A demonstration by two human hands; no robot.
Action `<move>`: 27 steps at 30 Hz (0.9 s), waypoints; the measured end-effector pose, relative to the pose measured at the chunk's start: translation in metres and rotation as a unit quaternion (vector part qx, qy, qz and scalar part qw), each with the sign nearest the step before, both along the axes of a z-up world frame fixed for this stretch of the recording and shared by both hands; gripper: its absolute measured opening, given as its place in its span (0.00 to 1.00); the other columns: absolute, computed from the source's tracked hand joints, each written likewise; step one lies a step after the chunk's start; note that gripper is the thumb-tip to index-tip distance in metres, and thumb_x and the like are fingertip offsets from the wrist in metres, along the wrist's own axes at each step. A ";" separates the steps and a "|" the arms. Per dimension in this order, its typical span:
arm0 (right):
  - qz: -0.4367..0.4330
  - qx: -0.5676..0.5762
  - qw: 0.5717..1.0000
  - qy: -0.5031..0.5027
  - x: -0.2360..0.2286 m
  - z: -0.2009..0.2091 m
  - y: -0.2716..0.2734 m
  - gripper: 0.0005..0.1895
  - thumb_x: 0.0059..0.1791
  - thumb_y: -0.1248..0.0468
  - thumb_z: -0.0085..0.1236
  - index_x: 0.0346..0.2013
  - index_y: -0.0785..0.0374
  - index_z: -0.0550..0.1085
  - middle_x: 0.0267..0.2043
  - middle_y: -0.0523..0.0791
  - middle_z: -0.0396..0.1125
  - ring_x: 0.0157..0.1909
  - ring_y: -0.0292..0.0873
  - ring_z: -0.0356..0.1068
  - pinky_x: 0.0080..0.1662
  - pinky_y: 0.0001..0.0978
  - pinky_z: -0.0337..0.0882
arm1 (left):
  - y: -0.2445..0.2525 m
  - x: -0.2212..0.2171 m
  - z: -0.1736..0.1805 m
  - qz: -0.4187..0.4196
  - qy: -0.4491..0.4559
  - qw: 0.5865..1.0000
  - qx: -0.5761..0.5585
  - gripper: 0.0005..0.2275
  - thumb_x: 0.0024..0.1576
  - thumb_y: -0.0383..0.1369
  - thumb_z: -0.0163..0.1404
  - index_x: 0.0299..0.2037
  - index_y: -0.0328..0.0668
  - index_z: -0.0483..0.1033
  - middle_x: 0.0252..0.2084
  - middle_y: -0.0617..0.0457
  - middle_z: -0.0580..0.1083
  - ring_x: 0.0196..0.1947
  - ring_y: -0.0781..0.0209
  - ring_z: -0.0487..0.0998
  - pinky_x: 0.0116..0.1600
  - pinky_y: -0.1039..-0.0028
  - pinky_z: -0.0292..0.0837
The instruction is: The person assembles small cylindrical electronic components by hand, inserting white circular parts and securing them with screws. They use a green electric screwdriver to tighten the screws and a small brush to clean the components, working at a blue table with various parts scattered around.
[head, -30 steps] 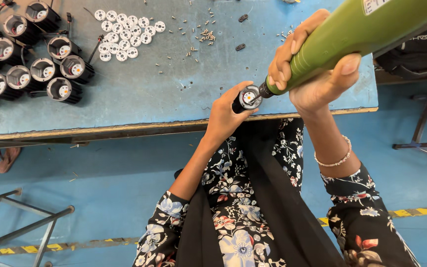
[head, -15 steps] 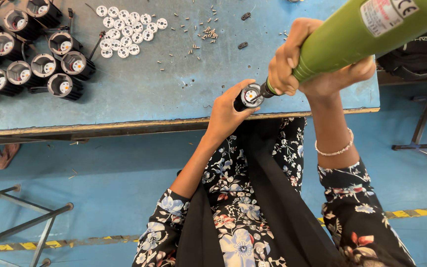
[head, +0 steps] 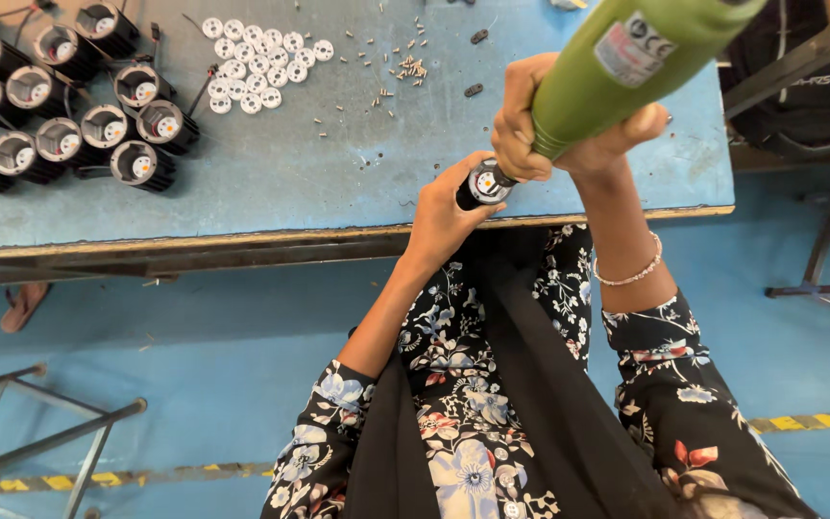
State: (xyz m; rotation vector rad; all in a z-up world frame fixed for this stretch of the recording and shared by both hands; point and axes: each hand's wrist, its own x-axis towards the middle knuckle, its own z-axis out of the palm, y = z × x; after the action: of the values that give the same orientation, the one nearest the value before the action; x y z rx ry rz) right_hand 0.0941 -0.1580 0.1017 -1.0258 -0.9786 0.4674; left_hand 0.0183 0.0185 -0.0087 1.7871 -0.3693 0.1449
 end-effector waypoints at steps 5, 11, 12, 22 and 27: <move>-0.072 0.044 0.996 0.020 0.011 0.002 -0.009 0.50 0.38 0.16 0.38 0.30 0.66 0.60 0.16 0.46 0.59 0.13 0.41 0.59 0.21 0.35 0.64 | -0.001 0.002 -0.004 0.012 -0.025 1.000 0.006 0.28 0.46 0.28 0.67 0.58 0.40 0.73 0.49 0.47 0.80 0.47 0.56 0.82 0.55 0.71 0.75; -0.175 0.044 0.983 -0.041 0.035 0.014 -0.054 0.48 0.43 0.18 0.32 0.31 0.65 0.62 0.14 0.46 0.56 0.15 0.43 0.57 0.24 0.39 0.63 | 0.003 -0.002 -0.005 0.006 -0.087 0.996 0.027 0.28 0.47 0.28 0.68 0.58 0.40 0.72 0.55 0.47 0.76 0.55 0.54 0.78 0.61 0.68 0.72; -0.226 -0.002 0.971 -0.075 0.037 0.018 -0.067 0.46 0.47 0.20 0.31 0.27 0.65 0.61 0.15 0.48 0.55 0.16 0.46 0.56 0.26 0.42 0.62 | 0.003 -0.003 -0.004 0.003 -0.090 0.996 0.024 0.28 0.47 0.28 0.68 0.58 0.40 0.72 0.55 0.47 0.76 0.56 0.54 0.77 0.62 0.68 0.72; -0.561 0.173 0.805 -0.089 -0.024 -0.004 -0.119 0.23 0.68 0.50 0.47 0.41 0.67 0.64 0.32 0.48 0.57 0.35 0.44 0.60 0.43 0.38 0.63 | -0.001 -0.034 0.015 -0.048 -0.099 0.992 -0.059 0.27 0.51 0.28 0.68 0.58 0.41 0.67 0.64 0.49 0.74 0.63 0.55 0.76 0.68 0.67 0.72; -0.517 -0.038 0.855 0.039 -0.119 -0.079 -0.044 0.16 0.63 0.55 0.44 0.38 0.61 0.72 0.42 0.46 0.73 0.45 0.39 0.74 0.53 0.32 0.77 | -0.008 -0.043 0.030 -0.071 -0.168 0.980 -0.084 0.30 0.51 0.28 0.68 0.53 0.41 0.56 0.65 0.43 0.72 0.69 0.48 0.72 0.71 0.64 0.70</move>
State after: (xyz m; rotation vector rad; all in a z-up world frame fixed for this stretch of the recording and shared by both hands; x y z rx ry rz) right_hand -0.0253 -0.2021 0.0227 -1.4245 -0.2254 -0.3564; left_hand -0.0252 0.0103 0.0218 1.5621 -0.7035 0.3687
